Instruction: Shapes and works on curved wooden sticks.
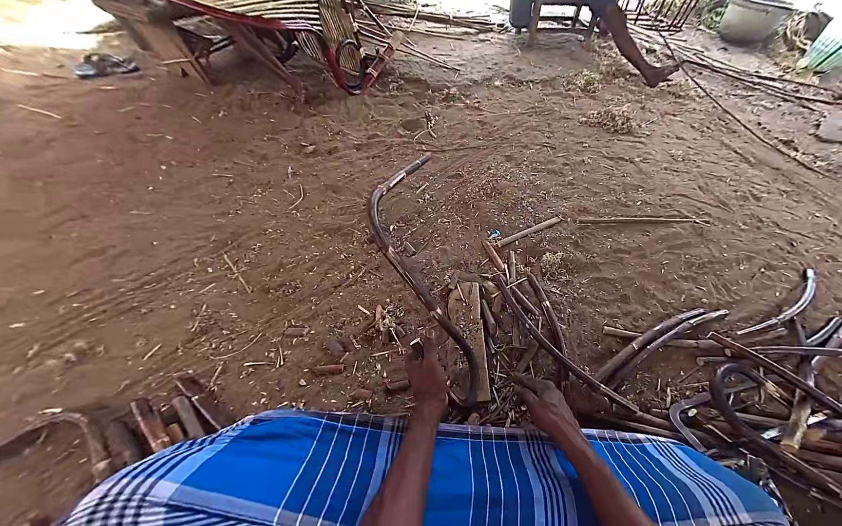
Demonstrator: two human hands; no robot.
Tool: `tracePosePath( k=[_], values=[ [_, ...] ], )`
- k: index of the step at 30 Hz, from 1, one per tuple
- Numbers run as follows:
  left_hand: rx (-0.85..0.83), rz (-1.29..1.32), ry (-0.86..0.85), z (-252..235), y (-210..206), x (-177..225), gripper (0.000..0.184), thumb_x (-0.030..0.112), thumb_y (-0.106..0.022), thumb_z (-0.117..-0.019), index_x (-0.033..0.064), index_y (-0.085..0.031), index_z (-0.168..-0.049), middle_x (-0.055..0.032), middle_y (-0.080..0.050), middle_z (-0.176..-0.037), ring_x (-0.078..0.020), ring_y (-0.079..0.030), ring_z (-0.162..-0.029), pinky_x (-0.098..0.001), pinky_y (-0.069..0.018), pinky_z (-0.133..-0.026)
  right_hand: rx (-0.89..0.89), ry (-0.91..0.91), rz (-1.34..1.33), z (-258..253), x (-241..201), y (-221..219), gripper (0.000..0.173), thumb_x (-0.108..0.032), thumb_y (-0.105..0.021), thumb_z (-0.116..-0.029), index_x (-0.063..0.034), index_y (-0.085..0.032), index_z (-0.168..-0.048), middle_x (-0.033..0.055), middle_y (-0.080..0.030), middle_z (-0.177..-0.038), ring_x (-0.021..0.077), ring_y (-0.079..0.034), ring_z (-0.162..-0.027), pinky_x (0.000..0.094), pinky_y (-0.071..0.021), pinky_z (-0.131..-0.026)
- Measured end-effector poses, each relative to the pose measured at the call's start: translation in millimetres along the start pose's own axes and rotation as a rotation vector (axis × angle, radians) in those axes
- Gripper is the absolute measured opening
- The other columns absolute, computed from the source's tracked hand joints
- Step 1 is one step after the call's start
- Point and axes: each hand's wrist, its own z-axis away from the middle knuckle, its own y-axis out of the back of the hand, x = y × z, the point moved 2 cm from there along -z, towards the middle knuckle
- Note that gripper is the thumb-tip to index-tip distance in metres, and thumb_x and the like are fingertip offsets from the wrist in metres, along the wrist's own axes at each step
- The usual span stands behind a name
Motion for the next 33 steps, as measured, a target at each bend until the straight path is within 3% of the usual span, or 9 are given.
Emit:
tracePosePath(
  k=[6,9,13,14,17,21,27,30,33],
  values=[
    [-0.035,0.078,-0.203,-6.2,-11.5,-15.6,0.039,0.036,-0.055,-0.1058,0.016,-0.049,-0.073,0.0031,-0.036,-0.052,-0.0112,-0.033,-0.038,-0.0286,-0.0352,-0.038,-0.168,-0.073,-0.038,16.6,-5.1,-28.9,0.034,-0.032,-0.059,-0.0982,-0.0262,-0.074,-0.128,0.0019,-0.075,-0.104,0.0178,-0.069,-0.084,0.0455,-0.0561,-0.078],
    [-0.057,-0.039,-0.247,3.3,-13.9,-12.1,0.042,0.04,-0.055,-0.1057,0.0169,-0.048,-0.071,0.0026,-0.038,-0.051,-0.0122,-0.035,-0.039,-0.0298,-0.0365,-0.039,-0.256,-0.081,-0.062,19.7,-22.2,-39.8,0.031,-0.035,-0.062,-0.0981,-0.0275,-0.075,-0.126,-0.0018,-0.076,-0.103,0.0152,-0.071,-0.09,0.0455,-0.0563,-0.084],
    [-0.041,-0.042,-0.256,-1.0,-16.0,-10.5,0.041,0.035,-0.054,-0.1067,0.0165,-0.048,-0.071,0.0034,-0.037,-0.051,-0.0116,-0.035,-0.039,-0.0293,-0.0359,-0.039,-0.23,-0.128,-0.159,13.2,-11.7,-58.1,0.028,-0.033,-0.069,-0.0941,-0.0266,-0.077,-0.12,-0.0021,-0.075,-0.095,0.0125,-0.069,-0.081,0.0397,-0.0553,-0.076],
    [-0.033,-0.045,-0.25,-1.8,-14.3,-10.0,0.041,0.034,-0.053,-0.1072,0.0168,-0.048,-0.071,0.004,-0.037,-0.05,-0.011,-0.035,-0.038,-0.0285,-0.0359,-0.039,-0.213,-0.145,-0.108,7.6,-7.9,-58.9,0.028,-0.034,-0.069,-0.0935,-0.0279,-0.077,-0.12,-0.0006,-0.076,-0.101,0.0149,-0.07,-0.088,0.0432,-0.0564,-0.081],
    [-0.004,-0.12,-0.176,-1.6,-7.5,-8.7,0.04,0.038,-0.051,-0.1071,0.0172,-0.047,-0.074,0.0036,-0.036,-0.052,-0.0119,-0.035,-0.04,-0.0302,-0.0367,-0.04,-0.057,-0.12,0.183,-23.6,-8.7,-49.2,0.028,-0.034,-0.065,-0.0943,-0.0312,-0.075,-0.121,0.0059,-0.074,-0.115,0.0272,-0.069,-0.107,0.057,-0.0534,-0.088],
    [0.087,-0.118,-0.043,-13.0,-4.5,-5.3,0.038,0.041,-0.051,-0.1068,0.0151,-0.049,-0.078,0.0028,-0.038,-0.055,-0.0126,-0.037,-0.042,-0.0311,-0.0388,-0.042,0.215,0.095,0.341,-47.0,-26.9,-25.0,0.032,-0.029,-0.055,-0.103,-0.0332,-0.071,-0.13,0.0038,-0.073,-0.12,0.0277,-0.068,-0.11,0.0549,-0.0545,-0.089],
    [0.19,0.052,0.131,-33.6,9.3,-8.5,0.037,0.036,-0.046,-0.109,0.0167,-0.043,-0.077,0.0049,-0.033,-0.051,-0.0088,-0.032,-0.038,-0.0265,-0.0339,-0.038,-0.226,0.011,-0.031,-3.2,3.0,-55.7,0.033,-0.04,-0.068,-0.0938,-0.0318,-0.074,-0.126,-0.0027,-0.074,-0.117,0.0152,-0.069,-0.108,0.0493,-0.0545,-0.097],
    [0.216,0.076,0.205,-44.1,19.4,-15.1,0.038,0.035,-0.045,-0.1086,0.0167,-0.043,-0.075,0.0047,-0.033,-0.05,-0.009,-0.032,-0.038,-0.0261,-0.0316,-0.038,-0.268,-0.043,0.0,-13.0,4.9,-61.6,0.032,-0.039,-0.072,-0.0907,-0.0351,-0.075,-0.123,-0.0053,-0.075,-0.117,0.0138,-0.069,-0.109,0.0495,-0.0541,-0.097],
    [0.187,0.041,0.246,-56.7,25.5,-18.8,0.037,0.033,-0.046,-0.1076,0.017,-0.042,-0.074,0.0045,-0.033,-0.051,-0.0095,-0.032,-0.039,-0.0263,-0.0319,-0.039,-0.198,-0.055,0.201,-39.5,-10.3,-44.7,0.03,-0.041,-0.066,-0.0943,-0.038,-0.074,-0.123,-0.0002,-0.073,-0.118,0.0232,-0.068,-0.108,0.0572,-0.0537,-0.088]
  ],
)
